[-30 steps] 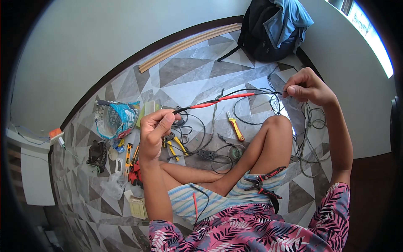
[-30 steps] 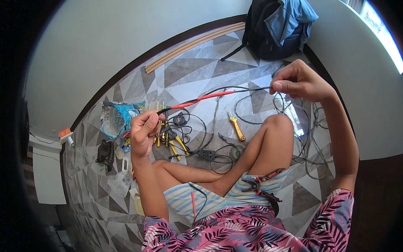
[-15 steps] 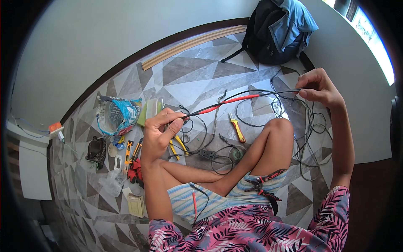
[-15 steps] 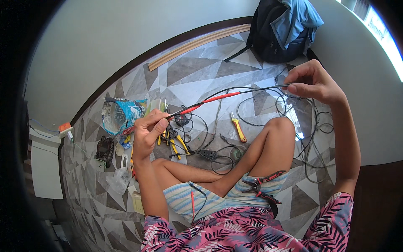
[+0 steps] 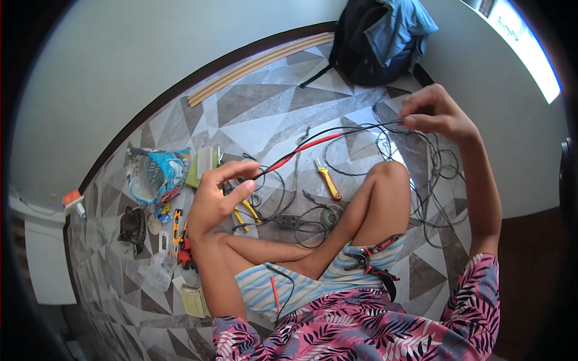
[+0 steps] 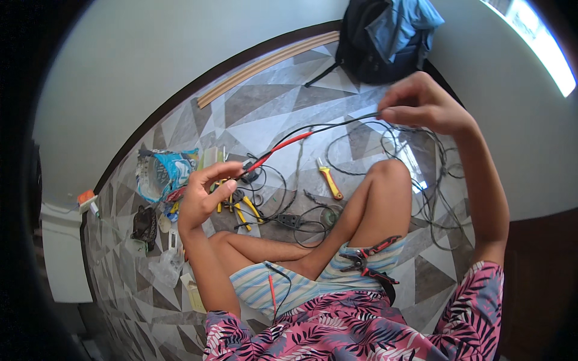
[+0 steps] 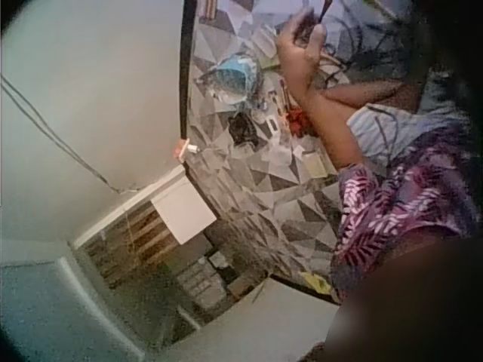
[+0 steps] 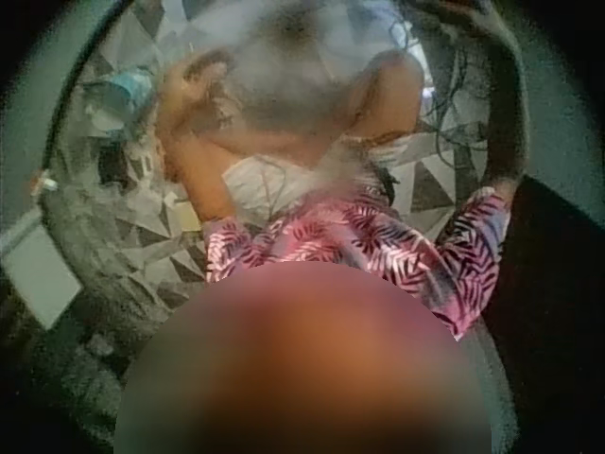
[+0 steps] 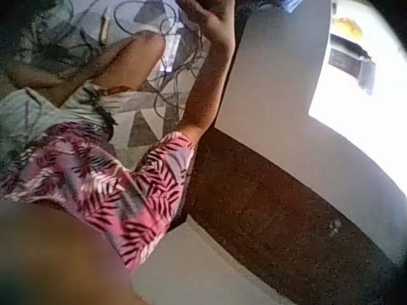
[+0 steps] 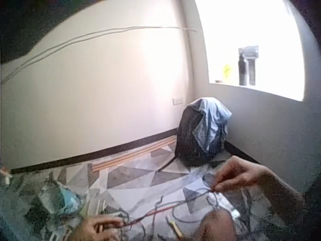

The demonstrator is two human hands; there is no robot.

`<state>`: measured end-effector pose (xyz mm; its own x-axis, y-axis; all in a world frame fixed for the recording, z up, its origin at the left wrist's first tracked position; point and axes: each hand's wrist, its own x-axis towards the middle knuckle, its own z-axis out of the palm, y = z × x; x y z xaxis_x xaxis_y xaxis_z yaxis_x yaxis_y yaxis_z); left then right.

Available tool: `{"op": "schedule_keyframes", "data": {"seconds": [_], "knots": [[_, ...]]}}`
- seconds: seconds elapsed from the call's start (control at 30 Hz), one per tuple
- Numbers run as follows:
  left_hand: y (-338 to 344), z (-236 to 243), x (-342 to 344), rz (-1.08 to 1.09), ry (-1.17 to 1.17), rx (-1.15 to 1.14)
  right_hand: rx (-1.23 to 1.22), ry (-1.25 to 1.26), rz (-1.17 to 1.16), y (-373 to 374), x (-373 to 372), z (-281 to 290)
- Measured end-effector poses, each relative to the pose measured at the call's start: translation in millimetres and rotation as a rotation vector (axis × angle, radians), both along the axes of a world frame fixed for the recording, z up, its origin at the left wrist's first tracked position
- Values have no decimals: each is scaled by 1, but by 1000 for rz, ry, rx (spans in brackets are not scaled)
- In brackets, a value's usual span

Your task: Connecting, stripping, and managing electrical wires while sitting on a floor.

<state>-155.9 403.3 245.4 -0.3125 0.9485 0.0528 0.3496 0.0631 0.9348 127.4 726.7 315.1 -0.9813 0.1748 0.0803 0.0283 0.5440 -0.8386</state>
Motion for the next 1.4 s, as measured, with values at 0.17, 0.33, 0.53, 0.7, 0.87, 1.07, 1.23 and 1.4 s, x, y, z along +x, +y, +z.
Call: {"op": "schedule_keyframes", "data": {"seconds": [0.17,0.33,0.53,0.7,0.87,1.07,1.23,1.4], "knots": [[77,10,63,-39,298,235,27,-78,96,-21,-32,-15],[121,15,96,-77,150,97,-281,-72,160,-20,-37,-23],[55,-20,-46,394,-517,315,-212,-111,-236,58,54,-56],[22,-47,-70,403,-509,251,-333,-103,-281,61,81,-58],[21,-45,-59,375,-557,248,-269,-80,-240,63,88,-48],[25,-44,-53,406,-471,177,-86,-56,-232,52,83,-30],[84,5,35,264,513,362,389,-97,-41,10,16,-17],[145,25,113,-138,271,175,299,-37,111,-19,-13,6]]}}
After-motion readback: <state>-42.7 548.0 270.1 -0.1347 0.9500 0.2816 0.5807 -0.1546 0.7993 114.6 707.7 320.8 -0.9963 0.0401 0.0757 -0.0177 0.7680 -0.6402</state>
